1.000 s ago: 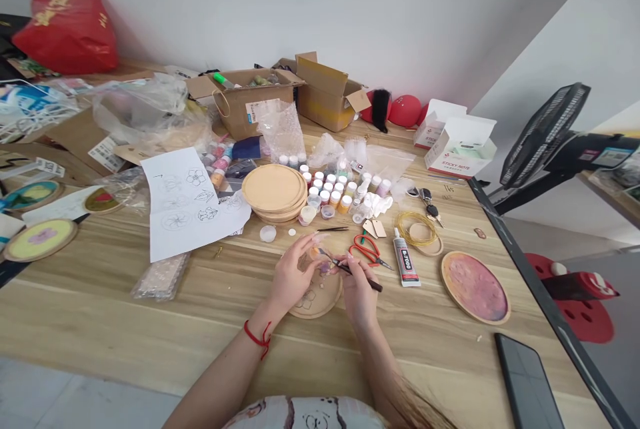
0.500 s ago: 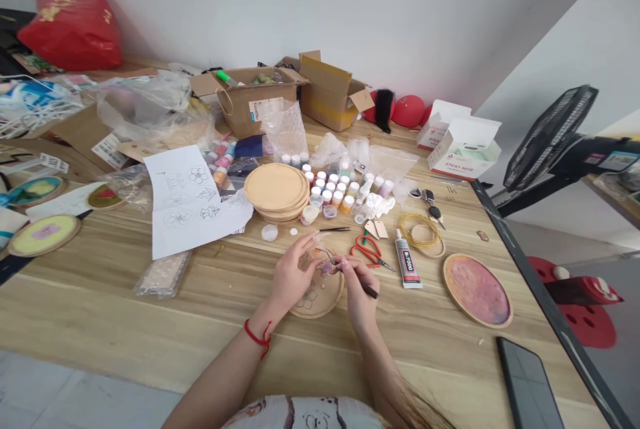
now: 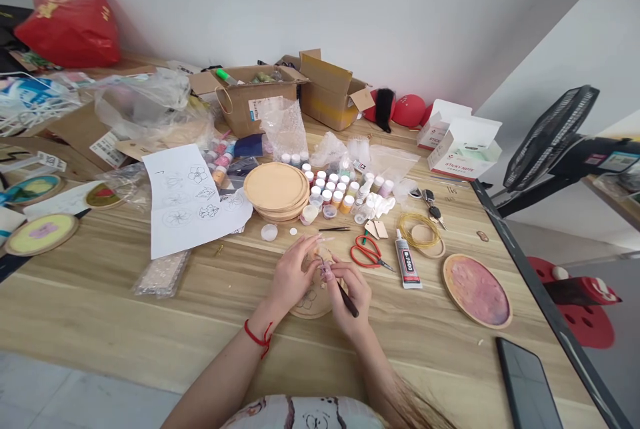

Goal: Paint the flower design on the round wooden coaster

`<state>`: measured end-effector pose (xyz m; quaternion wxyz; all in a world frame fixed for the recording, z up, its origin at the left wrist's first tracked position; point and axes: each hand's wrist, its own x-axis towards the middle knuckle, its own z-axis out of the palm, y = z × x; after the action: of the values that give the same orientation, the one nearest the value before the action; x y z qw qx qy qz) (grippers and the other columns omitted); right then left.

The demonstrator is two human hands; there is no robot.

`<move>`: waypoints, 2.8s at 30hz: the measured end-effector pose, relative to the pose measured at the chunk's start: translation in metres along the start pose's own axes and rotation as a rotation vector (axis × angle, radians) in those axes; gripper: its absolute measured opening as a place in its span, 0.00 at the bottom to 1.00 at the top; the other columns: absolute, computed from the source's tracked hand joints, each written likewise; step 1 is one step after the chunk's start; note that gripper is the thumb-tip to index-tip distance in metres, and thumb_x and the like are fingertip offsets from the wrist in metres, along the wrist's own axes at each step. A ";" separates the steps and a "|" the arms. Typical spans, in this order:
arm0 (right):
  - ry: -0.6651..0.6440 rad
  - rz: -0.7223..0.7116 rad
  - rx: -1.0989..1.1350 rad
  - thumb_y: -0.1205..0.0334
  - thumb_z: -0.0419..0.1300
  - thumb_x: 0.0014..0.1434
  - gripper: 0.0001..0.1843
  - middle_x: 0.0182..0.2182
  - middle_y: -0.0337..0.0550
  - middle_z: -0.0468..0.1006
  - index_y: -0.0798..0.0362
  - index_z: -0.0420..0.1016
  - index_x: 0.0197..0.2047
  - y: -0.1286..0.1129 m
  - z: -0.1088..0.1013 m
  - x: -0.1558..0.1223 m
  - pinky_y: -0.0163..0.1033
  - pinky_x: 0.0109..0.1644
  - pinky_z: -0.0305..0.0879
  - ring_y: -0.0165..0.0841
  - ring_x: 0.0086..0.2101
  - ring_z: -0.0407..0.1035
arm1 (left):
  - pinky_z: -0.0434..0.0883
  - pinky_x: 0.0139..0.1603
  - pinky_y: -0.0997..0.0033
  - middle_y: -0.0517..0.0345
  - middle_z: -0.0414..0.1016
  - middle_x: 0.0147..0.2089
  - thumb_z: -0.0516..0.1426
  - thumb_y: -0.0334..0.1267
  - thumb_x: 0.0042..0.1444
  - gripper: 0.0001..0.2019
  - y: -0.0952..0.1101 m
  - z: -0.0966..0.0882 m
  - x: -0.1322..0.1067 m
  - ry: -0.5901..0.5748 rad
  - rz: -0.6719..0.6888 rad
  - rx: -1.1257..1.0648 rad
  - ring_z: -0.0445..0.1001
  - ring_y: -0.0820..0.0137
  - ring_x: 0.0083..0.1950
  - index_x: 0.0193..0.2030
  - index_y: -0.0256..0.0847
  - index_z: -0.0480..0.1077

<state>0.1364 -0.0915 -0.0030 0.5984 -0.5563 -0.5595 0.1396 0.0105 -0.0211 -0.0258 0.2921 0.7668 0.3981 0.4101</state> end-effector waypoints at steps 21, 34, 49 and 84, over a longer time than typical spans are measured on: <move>-0.019 -0.133 -0.145 0.68 0.56 0.64 0.08 0.34 0.46 0.79 0.49 0.76 0.37 0.006 0.004 -0.005 0.46 0.45 0.76 0.37 0.37 0.76 | 0.68 0.66 0.50 0.54 0.76 0.59 0.53 0.33 0.65 0.21 0.004 -0.004 0.001 0.000 0.133 0.167 0.69 0.61 0.66 0.64 0.47 0.62; 0.261 0.573 0.392 0.45 0.56 0.64 0.21 0.24 0.45 0.81 0.53 0.75 0.30 0.015 0.012 0.002 0.43 0.30 0.73 0.38 0.22 0.76 | 0.68 0.66 0.51 0.55 0.78 0.56 0.56 0.31 0.62 0.23 0.002 0.002 0.001 0.026 0.091 0.039 0.74 0.62 0.61 0.63 0.48 0.63; 0.141 0.281 0.217 0.56 0.58 0.65 0.17 0.26 0.43 0.81 0.52 0.78 0.26 0.006 -0.002 0.004 0.43 0.46 0.73 0.37 0.36 0.77 | 0.72 0.61 0.57 0.51 0.76 0.59 0.59 0.33 0.60 0.24 0.001 0.001 0.001 0.061 -0.010 -0.051 0.77 0.62 0.58 0.63 0.47 0.62; 0.354 0.531 0.283 0.47 0.64 0.58 0.19 0.22 0.42 0.81 0.54 0.76 0.26 0.005 0.002 0.008 0.44 0.41 0.73 0.36 0.26 0.76 | 0.71 0.63 0.55 0.51 0.77 0.58 0.62 0.36 0.59 0.27 0.005 0.002 0.000 0.045 0.025 -0.063 0.75 0.60 0.60 0.64 0.50 0.62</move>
<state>0.1392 -0.0824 -0.0036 0.7004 -0.6093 -0.2579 0.2678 0.0141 -0.0243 -0.0231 0.3018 0.7526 0.3820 0.4434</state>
